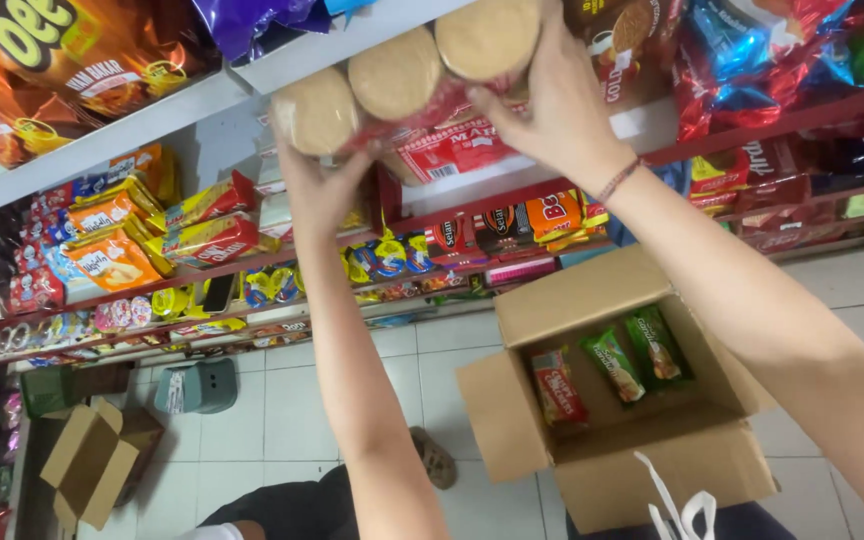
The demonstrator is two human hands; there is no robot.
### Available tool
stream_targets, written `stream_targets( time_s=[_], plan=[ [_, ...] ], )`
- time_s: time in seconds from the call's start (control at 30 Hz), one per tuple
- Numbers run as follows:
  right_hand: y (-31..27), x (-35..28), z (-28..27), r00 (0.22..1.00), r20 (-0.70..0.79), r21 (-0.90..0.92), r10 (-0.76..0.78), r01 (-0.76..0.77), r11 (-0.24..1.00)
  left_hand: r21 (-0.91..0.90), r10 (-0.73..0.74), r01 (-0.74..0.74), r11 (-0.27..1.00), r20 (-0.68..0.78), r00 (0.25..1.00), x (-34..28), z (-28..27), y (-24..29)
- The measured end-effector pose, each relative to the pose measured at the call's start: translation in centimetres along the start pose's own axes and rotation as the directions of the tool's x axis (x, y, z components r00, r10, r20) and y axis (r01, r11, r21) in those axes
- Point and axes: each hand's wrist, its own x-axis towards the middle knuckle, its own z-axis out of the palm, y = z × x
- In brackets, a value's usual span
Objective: The recorder is taking snack items from a cardboard box, wiping them down, and placing them onto the grocery store shelves.
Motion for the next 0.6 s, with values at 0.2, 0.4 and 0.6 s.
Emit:
stream_targets(
  time_s=[0.2,0.4,0.6],
  plan=[
    [-0.6,0.2,1.2,0.971,-0.016,-0.118,0.237,-0.237,0.964,-0.022,-0.113,0.116,0.993,0.105,0.988,2.9,0.1,-1.8],
    [1.6,0.5,3.0,0.967,-0.056,-0.224,0.248,-0.254,0.941,-0.172,-0.159,0.149,0.974,-0.043,0.986,3.2,4.0,-0.9],
    [0.4,-0.5,4.5,0.964,-0.149,-0.101,0.219,-0.235,0.967,-0.142,0.011,-0.039,0.989,-0.186,0.982,1.9,5.3,-4.0]
  ],
)
